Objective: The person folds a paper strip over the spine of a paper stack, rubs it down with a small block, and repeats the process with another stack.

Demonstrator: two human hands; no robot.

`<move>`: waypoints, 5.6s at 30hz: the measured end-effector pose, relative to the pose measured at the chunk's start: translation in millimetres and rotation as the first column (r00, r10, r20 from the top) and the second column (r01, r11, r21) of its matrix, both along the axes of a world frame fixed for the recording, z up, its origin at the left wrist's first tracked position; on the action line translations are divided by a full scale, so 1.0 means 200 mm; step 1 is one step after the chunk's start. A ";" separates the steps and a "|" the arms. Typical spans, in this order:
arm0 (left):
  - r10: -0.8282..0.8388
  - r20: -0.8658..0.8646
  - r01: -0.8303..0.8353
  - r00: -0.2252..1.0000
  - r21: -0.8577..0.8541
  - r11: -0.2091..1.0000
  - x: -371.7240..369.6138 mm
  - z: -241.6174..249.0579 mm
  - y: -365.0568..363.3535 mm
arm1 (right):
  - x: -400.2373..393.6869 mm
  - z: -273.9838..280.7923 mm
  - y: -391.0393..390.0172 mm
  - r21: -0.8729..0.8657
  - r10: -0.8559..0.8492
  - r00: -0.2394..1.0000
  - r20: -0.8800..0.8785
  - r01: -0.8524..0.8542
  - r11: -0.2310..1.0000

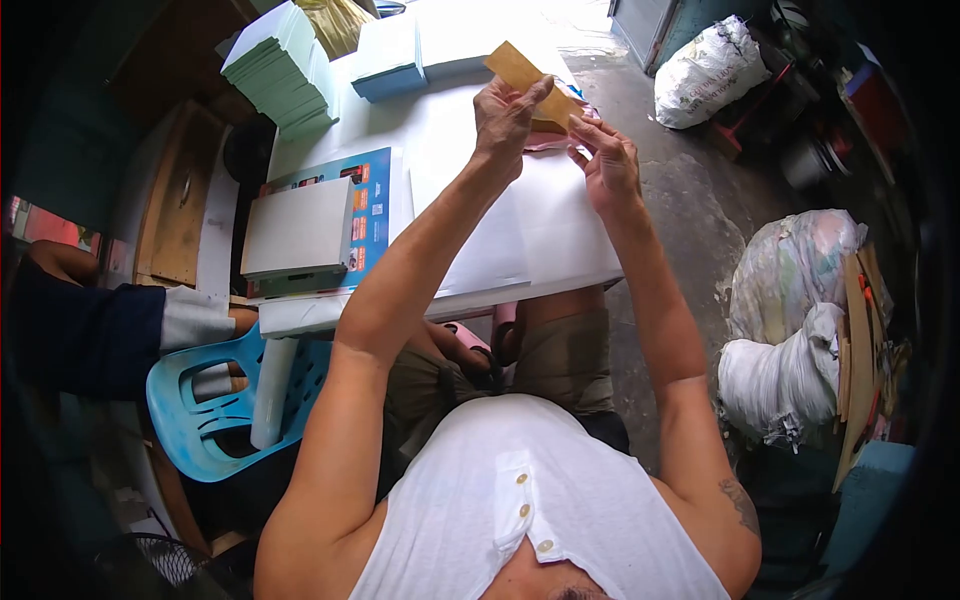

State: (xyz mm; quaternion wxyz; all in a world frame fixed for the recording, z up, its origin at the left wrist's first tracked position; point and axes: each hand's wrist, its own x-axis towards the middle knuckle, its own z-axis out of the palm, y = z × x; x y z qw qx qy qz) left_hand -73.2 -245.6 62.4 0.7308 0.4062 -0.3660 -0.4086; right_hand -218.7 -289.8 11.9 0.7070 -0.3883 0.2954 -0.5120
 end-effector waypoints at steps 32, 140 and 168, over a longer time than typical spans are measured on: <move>0.115 0.991 0.249 -0.072 -0.093 0.964 0.21 -0.33 -0.16 | -0.19 -0.08 -0.15 -0.142 -0.276 0.863 -0.424 0.238 0.961; 0.113 0.189 -0.215 0.976 0.720 0.660 0.14 -0.19 1.34 | -0.21 0.07 0.78 0.285 0.430 0.615 -0.662 -0.324 0.902; 0.088 0.193 -0.198 0.977 0.683 0.703 0.14 -0.23 1.35 | -0.19 0.10 0.78 0.322 0.422 0.647 -0.635 -0.274 0.906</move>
